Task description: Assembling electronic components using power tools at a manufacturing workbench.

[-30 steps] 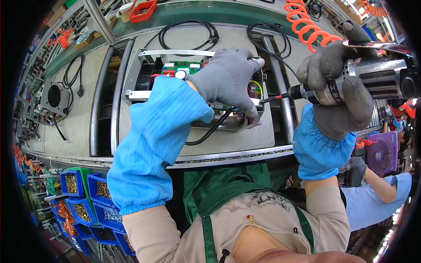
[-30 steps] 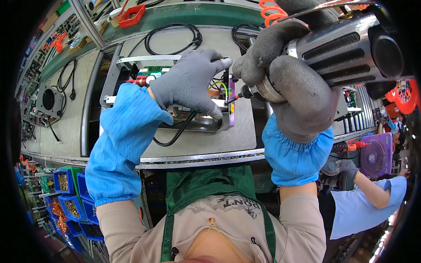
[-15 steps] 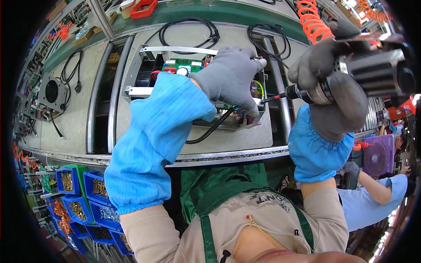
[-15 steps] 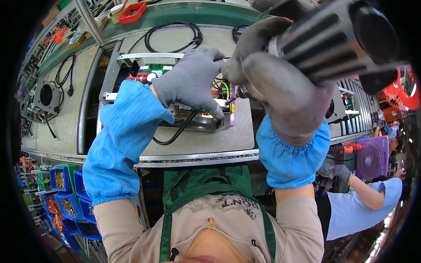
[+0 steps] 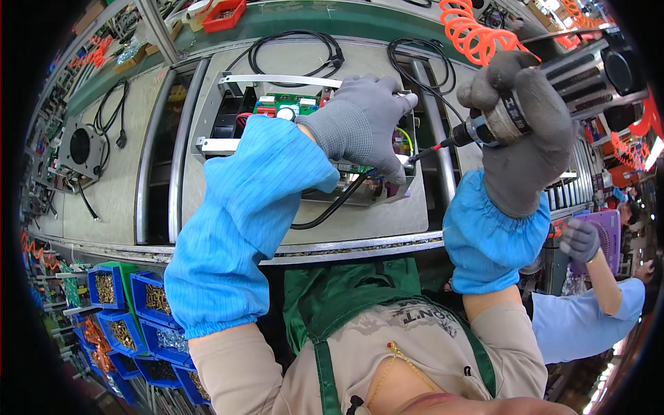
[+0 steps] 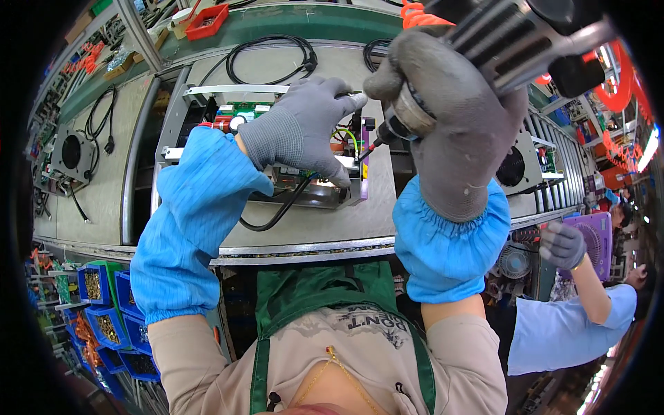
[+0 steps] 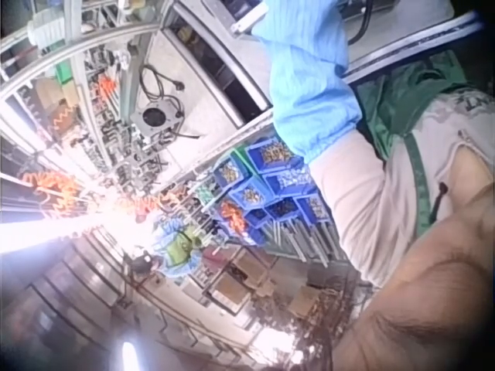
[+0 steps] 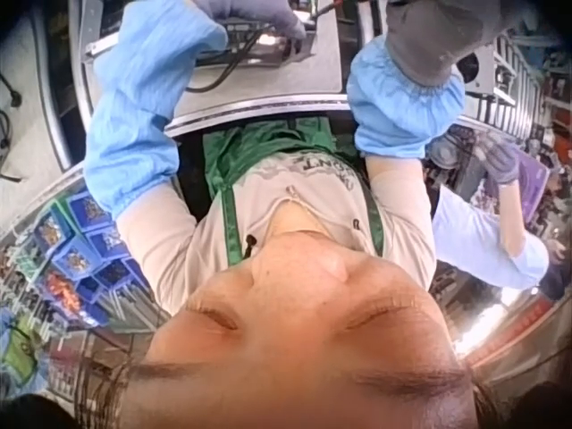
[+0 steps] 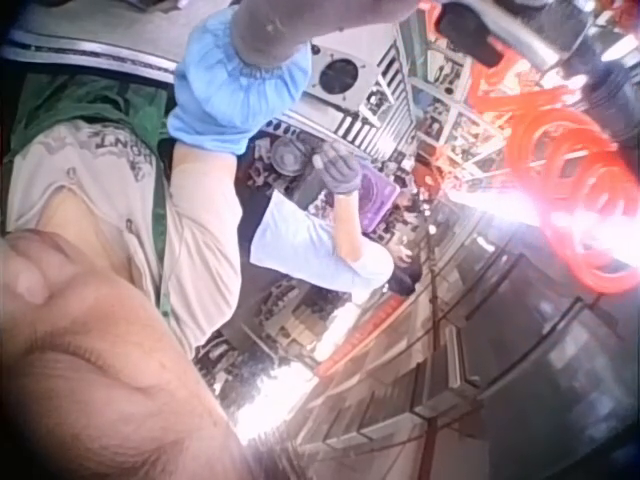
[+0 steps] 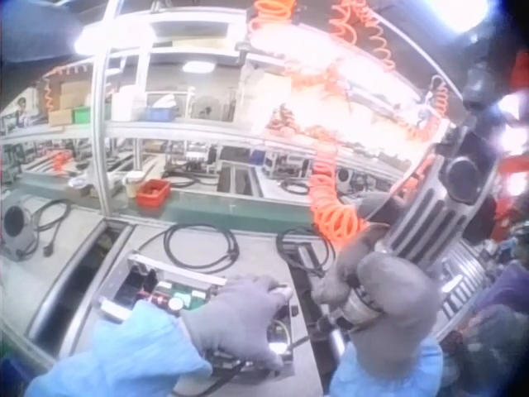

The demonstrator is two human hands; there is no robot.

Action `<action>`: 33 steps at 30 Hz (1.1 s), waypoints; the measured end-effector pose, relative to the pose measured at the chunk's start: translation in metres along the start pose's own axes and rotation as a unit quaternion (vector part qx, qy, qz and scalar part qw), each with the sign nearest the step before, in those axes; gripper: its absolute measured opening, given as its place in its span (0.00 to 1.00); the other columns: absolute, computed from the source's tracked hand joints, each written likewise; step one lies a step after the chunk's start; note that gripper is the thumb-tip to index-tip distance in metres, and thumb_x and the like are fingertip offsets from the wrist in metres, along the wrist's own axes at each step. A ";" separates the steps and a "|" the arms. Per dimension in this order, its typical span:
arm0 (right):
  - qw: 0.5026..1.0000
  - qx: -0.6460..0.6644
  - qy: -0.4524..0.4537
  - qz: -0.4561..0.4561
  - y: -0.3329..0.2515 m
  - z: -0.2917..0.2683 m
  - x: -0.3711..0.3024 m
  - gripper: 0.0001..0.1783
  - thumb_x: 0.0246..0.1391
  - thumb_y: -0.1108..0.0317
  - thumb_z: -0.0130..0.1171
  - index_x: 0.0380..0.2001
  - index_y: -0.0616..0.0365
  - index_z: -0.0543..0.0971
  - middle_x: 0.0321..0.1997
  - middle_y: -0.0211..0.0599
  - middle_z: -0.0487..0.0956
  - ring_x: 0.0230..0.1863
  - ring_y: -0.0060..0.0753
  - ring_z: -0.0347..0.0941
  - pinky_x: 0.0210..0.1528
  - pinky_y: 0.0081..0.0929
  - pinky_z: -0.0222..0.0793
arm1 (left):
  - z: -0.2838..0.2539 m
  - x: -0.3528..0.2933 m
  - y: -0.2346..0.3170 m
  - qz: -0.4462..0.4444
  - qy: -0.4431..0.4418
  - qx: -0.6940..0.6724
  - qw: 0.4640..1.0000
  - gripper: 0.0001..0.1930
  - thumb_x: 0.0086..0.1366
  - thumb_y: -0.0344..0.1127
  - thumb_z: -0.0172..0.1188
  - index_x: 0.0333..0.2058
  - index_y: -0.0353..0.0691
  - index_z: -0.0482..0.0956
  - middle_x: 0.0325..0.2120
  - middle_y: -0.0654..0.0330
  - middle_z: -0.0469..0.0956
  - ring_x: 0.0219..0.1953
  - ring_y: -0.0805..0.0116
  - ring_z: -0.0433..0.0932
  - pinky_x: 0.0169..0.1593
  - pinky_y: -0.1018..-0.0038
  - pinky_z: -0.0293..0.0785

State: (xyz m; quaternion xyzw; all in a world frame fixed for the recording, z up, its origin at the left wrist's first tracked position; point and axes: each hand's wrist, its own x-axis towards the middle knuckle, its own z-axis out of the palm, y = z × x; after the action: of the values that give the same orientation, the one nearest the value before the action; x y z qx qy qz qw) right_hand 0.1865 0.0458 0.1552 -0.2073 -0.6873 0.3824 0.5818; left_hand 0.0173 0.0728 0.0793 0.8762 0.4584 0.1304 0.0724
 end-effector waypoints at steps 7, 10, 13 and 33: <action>0.998 -0.048 -0.035 -0.033 0.004 0.000 0.000 0.26 0.53 0.64 0.54 0.54 0.67 0.69 0.33 0.42 0.75 0.29 0.33 0.74 0.34 0.38 0.73 | -0.002 -0.001 0.002 -0.011 -0.023 0.016 1.000 0.56 0.32 0.64 0.72 0.59 0.36 0.67 0.50 0.46 0.70 0.52 0.49 0.71 0.59 0.61 0.64; 0.993 0.027 0.013 -0.116 0.022 0.001 -0.005 0.25 0.52 0.63 0.56 0.51 0.69 0.71 0.32 0.43 0.75 0.29 0.34 0.73 0.32 0.38 0.73 | 0.002 0.000 -0.001 -0.004 -0.003 0.009 1.000 0.56 0.32 0.64 0.72 0.59 0.36 0.67 0.49 0.47 0.70 0.52 0.49 0.71 0.58 0.61 0.64; 0.998 0.056 0.030 -0.004 0.007 -0.002 -0.005 0.22 0.53 0.64 0.56 0.46 0.69 0.74 0.32 0.44 0.75 0.29 0.34 0.73 0.30 0.37 0.72 | 0.000 0.000 -0.001 0.007 -0.001 0.001 1.000 0.56 0.32 0.63 0.72 0.59 0.36 0.67 0.48 0.47 0.70 0.51 0.50 0.71 0.58 0.61 0.65; 0.996 0.010 0.079 -0.043 0.011 0.001 -0.007 0.16 0.54 0.64 0.55 0.36 0.70 0.75 0.32 0.43 0.75 0.27 0.35 0.73 0.29 0.37 0.71 | -0.003 -0.004 -0.014 0.016 0.024 -0.171 0.985 0.36 0.42 0.53 0.71 0.49 0.39 0.77 0.54 0.42 0.69 0.56 0.47 0.70 0.58 0.61 0.67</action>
State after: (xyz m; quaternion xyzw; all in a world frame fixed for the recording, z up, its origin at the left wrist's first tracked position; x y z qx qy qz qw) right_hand 0.1855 0.0475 0.1423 -0.2014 -0.6435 0.3460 0.6524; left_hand 0.0030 0.0772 0.0775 0.8546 0.4173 0.2289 0.2077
